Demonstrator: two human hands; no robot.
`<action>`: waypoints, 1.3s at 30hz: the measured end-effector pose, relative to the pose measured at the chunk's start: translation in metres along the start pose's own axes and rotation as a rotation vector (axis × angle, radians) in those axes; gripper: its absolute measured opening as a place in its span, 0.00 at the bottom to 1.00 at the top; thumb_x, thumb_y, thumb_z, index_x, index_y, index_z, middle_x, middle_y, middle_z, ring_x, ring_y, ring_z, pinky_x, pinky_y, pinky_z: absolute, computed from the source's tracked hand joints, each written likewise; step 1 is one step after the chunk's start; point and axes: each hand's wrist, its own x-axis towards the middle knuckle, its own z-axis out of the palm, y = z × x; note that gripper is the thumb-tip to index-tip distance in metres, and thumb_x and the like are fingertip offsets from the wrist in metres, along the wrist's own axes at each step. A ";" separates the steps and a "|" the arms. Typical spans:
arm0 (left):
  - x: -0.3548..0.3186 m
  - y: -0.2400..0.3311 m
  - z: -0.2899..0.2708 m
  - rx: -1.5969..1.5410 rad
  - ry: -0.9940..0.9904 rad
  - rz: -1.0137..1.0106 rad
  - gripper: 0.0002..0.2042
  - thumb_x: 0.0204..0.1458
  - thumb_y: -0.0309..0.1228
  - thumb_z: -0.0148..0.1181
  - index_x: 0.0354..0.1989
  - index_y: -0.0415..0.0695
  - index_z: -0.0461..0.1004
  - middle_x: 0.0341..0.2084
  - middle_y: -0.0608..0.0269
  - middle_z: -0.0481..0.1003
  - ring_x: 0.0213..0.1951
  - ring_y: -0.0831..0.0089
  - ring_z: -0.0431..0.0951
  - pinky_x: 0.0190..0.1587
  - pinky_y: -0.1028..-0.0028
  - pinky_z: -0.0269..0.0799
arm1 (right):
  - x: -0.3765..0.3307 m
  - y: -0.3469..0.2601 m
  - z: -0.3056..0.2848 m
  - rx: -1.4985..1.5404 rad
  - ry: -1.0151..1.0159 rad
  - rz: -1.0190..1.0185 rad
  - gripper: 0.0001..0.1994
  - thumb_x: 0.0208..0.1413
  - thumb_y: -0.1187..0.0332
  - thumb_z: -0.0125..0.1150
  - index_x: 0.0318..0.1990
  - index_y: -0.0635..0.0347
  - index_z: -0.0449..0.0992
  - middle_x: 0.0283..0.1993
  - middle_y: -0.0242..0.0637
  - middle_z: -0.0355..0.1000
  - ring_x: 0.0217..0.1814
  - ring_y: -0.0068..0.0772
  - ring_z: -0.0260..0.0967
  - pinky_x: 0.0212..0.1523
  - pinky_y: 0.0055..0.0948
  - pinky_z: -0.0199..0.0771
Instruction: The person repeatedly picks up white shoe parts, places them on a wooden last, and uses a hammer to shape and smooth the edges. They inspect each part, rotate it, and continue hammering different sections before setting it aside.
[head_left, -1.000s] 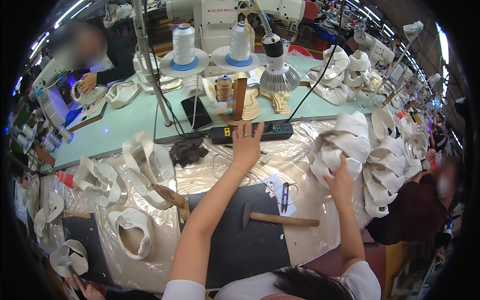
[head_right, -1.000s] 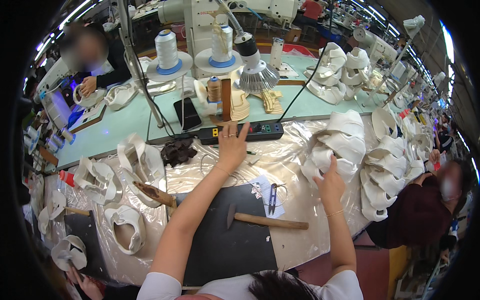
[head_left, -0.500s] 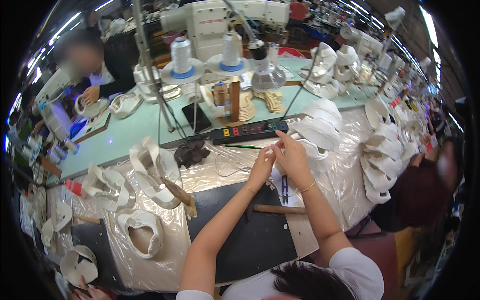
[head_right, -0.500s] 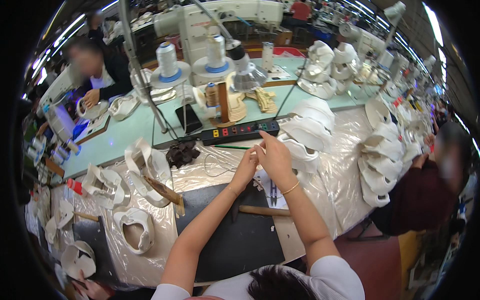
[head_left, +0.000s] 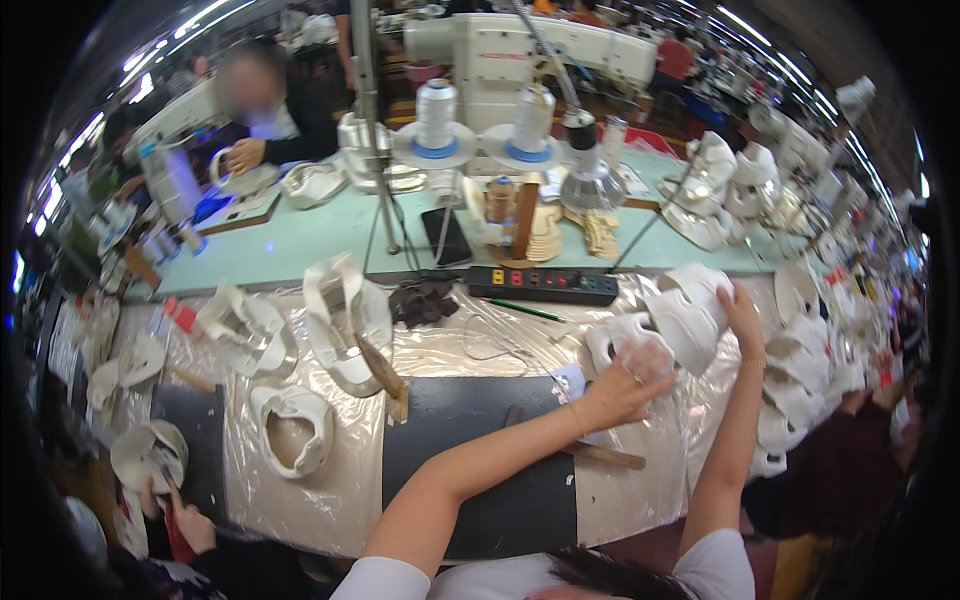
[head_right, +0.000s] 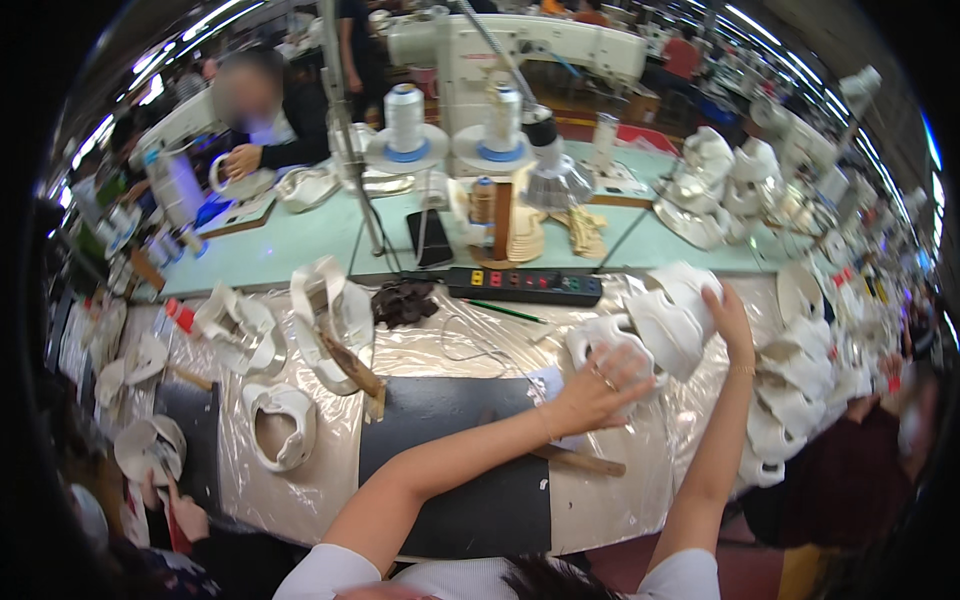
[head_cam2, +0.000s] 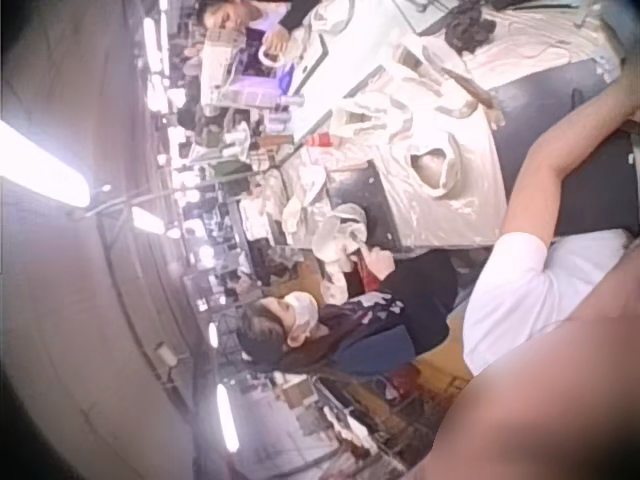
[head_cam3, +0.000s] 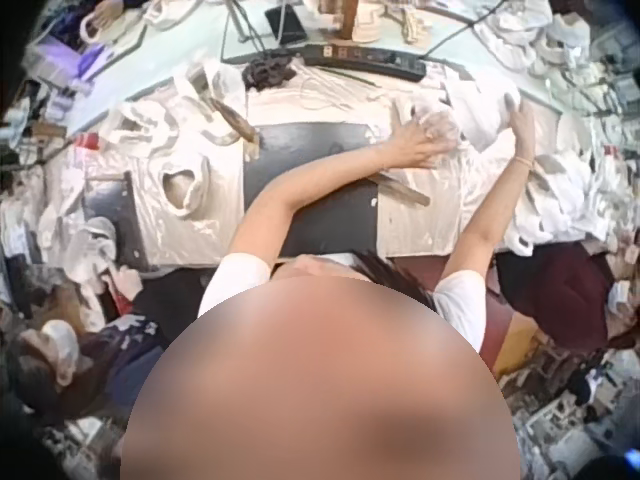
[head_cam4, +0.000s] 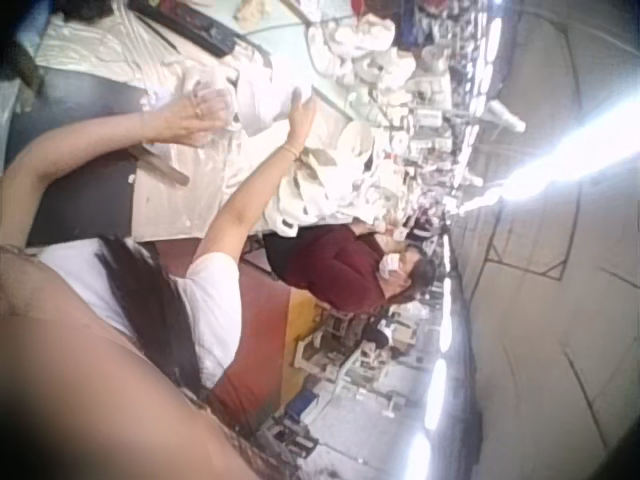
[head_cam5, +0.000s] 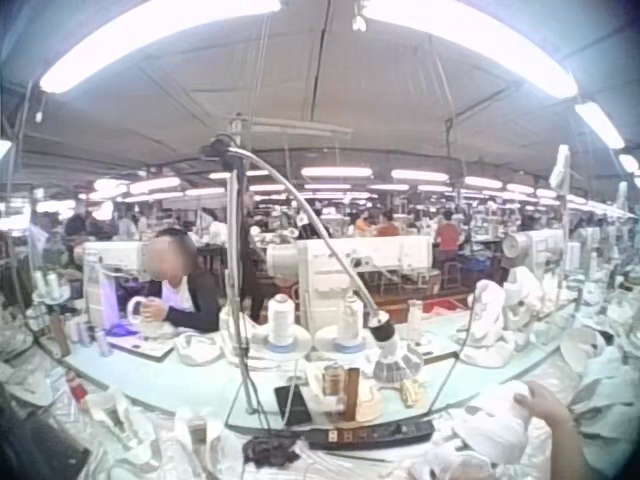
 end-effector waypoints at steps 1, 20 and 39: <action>-0.002 0.004 0.006 0.002 -0.024 0.007 0.36 0.40 0.42 0.68 0.62 0.53 0.63 0.61 0.54 0.60 0.65 0.49 0.57 0.66 0.46 0.49 | -0.005 0.005 -0.001 0.032 0.004 0.036 0.24 0.61 0.54 0.59 0.52 0.68 0.72 0.48 0.42 0.75 0.49 0.33 0.70 0.55 0.30 0.67; -0.024 -0.009 0.012 0.212 -0.168 0.043 0.05 0.48 0.32 0.53 0.32 0.48 0.73 0.33 0.66 0.71 0.42 0.68 0.73 0.50 0.64 0.64 | 0.009 0.006 0.027 0.398 0.145 -0.049 0.25 0.55 0.54 0.67 0.49 0.68 0.73 0.44 0.42 0.75 0.43 0.30 0.69 0.48 0.30 0.70; -0.070 -0.103 -0.119 0.313 -0.397 -0.130 0.08 0.50 0.28 0.54 0.39 0.52 0.72 0.44 0.64 0.72 0.60 0.65 0.68 0.63 0.52 0.58 | -0.043 -0.088 0.047 0.375 -0.054 -0.094 0.26 0.52 0.60 0.69 0.53 0.69 0.70 0.45 0.44 0.75 0.44 0.29 0.73 0.45 0.29 0.73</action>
